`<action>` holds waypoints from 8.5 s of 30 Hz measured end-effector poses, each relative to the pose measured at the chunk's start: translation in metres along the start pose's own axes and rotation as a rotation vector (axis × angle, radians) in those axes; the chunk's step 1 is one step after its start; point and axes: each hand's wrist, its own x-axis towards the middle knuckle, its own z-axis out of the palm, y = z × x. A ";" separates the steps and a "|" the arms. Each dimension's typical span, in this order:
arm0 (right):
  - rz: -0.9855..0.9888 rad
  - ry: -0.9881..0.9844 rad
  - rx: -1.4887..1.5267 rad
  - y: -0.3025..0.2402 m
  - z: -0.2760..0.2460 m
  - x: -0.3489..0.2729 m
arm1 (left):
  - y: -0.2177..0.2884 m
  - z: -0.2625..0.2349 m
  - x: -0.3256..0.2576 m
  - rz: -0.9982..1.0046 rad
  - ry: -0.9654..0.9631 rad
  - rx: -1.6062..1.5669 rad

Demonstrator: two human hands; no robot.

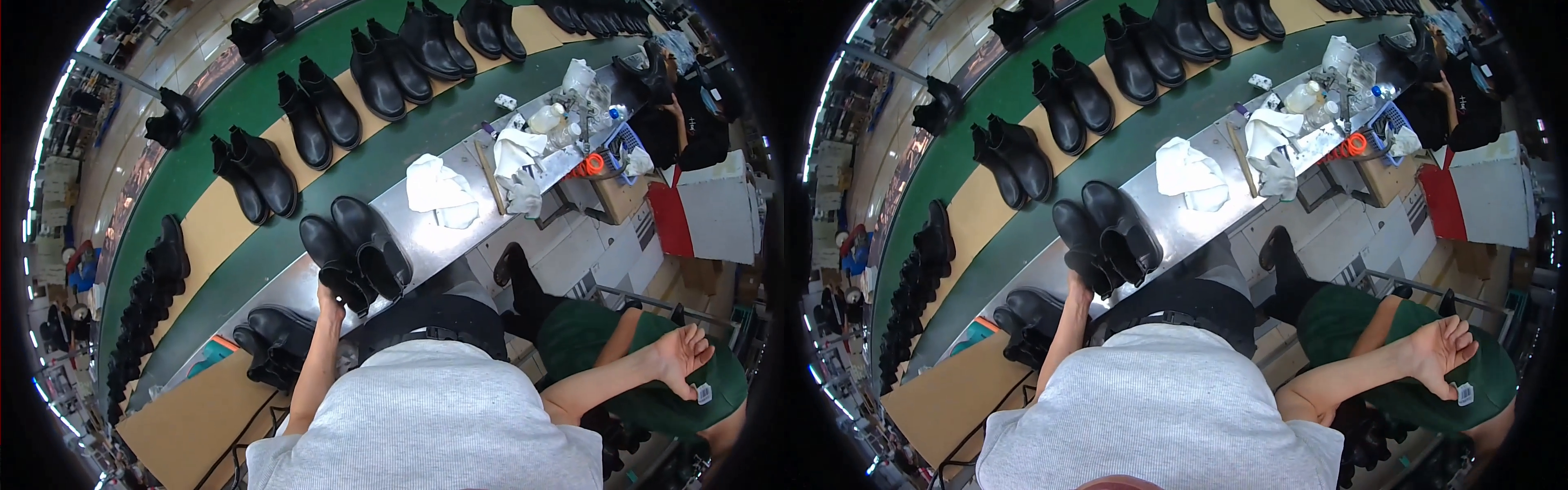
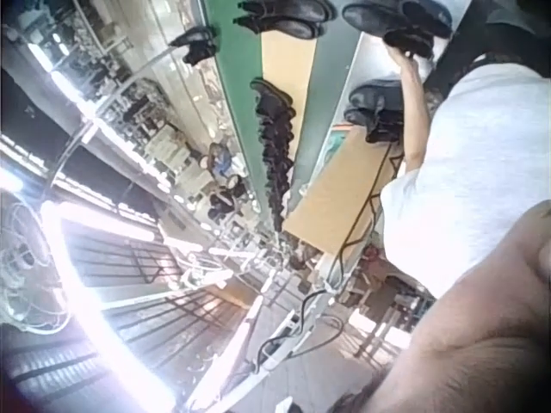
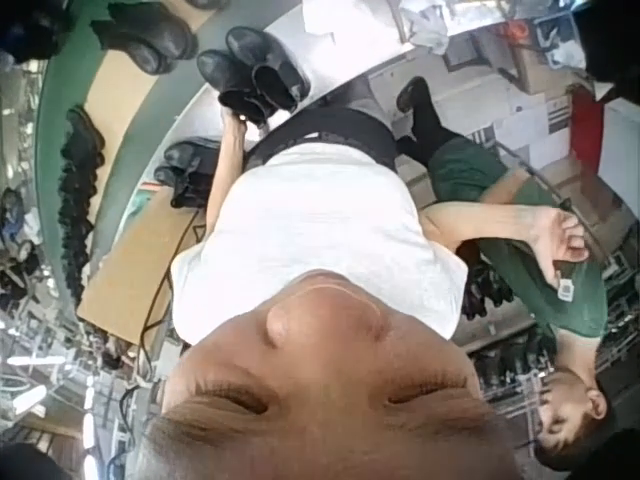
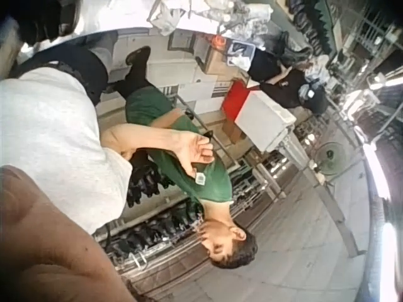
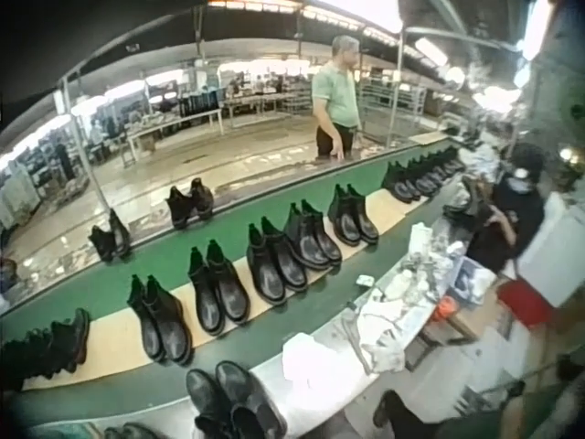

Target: Cleaning and inspecting boots on an assembly line using a cloth and air compressor tool.

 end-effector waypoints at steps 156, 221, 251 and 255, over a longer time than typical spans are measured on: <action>1.840 -0.679 -0.339 0.284 0.099 -0.402 | 0.115 0.103 -0.101 0.461 0.297 -0.655; 1.310 -1.679 -0.538 0.312 0.085 -0.341 | 0.243 0.110 -0.107 1.494 -0.391 1.804; 2.603 -0.688 -0.181 0.309 -0.004 -0.363 | 0.147 0.108 -0.121 0.227 -0.196 -0.352; 2.107 -0.928 -0.551 0.297 0.019 -0.350 | 0.133 0.098 -0.097 0.251 -0.118 -0.088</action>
